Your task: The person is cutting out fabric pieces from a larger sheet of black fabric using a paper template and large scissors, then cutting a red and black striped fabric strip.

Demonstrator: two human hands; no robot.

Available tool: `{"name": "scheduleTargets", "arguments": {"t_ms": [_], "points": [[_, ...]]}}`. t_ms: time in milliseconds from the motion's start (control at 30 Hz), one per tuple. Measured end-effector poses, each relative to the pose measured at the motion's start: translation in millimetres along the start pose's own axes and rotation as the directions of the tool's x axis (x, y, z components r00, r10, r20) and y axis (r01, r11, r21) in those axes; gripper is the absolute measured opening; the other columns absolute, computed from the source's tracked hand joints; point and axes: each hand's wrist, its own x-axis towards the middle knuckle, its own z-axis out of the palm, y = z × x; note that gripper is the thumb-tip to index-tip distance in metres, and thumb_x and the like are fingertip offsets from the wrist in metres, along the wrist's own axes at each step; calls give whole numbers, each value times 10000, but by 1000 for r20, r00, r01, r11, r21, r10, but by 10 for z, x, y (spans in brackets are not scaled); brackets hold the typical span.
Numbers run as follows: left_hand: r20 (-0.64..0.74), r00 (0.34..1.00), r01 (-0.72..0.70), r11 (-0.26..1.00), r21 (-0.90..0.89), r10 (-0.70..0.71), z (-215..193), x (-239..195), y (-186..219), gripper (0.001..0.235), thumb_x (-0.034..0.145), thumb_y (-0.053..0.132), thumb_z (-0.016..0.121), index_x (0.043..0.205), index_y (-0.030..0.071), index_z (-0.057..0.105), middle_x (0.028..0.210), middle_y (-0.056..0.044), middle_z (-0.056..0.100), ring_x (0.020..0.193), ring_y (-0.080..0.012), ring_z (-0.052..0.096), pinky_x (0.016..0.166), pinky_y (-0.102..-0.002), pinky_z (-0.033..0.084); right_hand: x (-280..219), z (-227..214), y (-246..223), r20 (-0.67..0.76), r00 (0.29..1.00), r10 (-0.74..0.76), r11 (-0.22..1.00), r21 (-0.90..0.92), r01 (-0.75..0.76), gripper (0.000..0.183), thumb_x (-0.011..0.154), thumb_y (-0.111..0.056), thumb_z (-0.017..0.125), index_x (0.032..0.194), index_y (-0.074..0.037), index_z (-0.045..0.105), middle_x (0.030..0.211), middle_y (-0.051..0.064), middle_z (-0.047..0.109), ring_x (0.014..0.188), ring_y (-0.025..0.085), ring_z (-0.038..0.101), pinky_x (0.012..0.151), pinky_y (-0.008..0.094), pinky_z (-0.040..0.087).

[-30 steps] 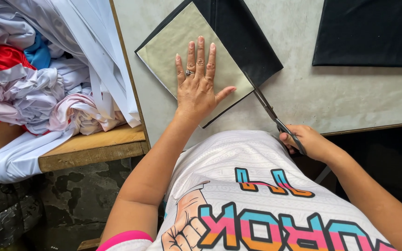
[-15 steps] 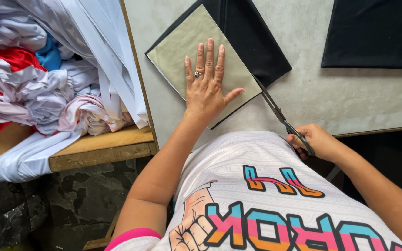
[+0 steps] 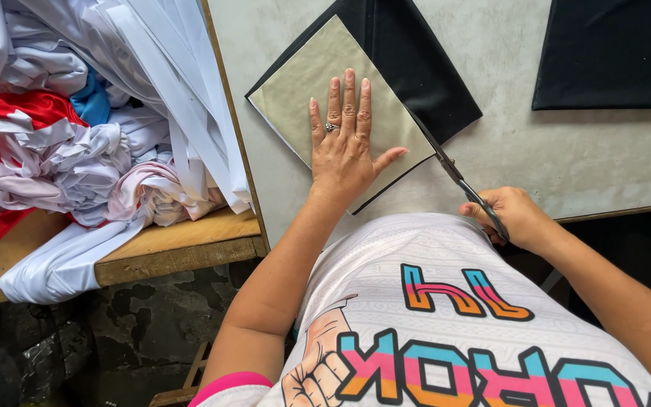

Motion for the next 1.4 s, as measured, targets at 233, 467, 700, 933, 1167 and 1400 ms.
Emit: {"name": "scheduleTargets", "arguments": {"t_ms": [233, 467, 700, 933, 1167, 1400], "points": [[-38, 999, 1, 1000, 15, -1, 25, 2, 3, 1160, 985, 955, 365, 1664, 84, 13, 1739, -145, -14, 1600, -318, -37, 1267, -580, -34, 98, -86, -148, 85, 996, 34, 995, -95, -26, 516, 931, -457, 670, 668, -31, 547, 626, 87, 540, 561, 210, 584, 560, 345, 587], [-53, 999, 9, 998, 68, -6, 121, 21, -5, 1193, 1000, 1003, 396, 1660, 82, 22, 1742, -138, 12, 1609, -309, -4, 1272, -566, -13, 94, -37, -358, 72, 996, 59, 981, -186, -44, 610, 918, -636, 575, 671, -97, 428, 642, 87, 556, 588, 233, 607, 633, 344, 481], [-123, 992, -11, 986, -165, -9, 298, 62, -12, 1224, 903, 925, 459, 1682, 93, 12, 1744, -169, -83, 1610, -332, -105, 1256, -595, -139, 217, -20, -258, -18, 1000, -12, 997, -83, 10, 560, 907, -424, 751, 590, 24, 639, 431, 175, 576, 411, 278, 643, 436, 331, 511], [-136, 991, -5, 987, -163, -17, 284, 39, -3, 1221, 905, 918, 457, 1679, 81, 20, 1745, -174, -70, 1613, -329, -94, 1257, -590, -132, 253, -93, -698, 41, 999, -21, 982, -186, 28, 628, 977, -549, 629, 679, 2, 653, 498, 163, 615, 510, 283, 692, 575, 366, 543], [-116, 993, 0, 991, -135, -15, 285, 48, 7, 1225, 907, 928, 458, 1678, 81, 24, 1745, -172, -62, 1610, -329, -94, 1256, -596, -125, 298, -17, -602, -29, 1000, -6, 997, -73, 3, 634, 947, -490, 716, 587, 22, 611, 426, 187, 550, 398, 291, 626, 428, 330, 518], [-74, 997, 28, 987, 155, -16, 56, 4, 5, 1220, 994, 1034, 357, 1654, 62, 27, 1735, -143, 17, 1608, -300, 12, 1286, -557, 32, 88, -154, -1231, 72, 992, 108, 983, -157, -95, 584, 946, -562, 634, 715, -35, 537, 645, 117, 553, 555, 248, 557, 622, 363, 505]]}}
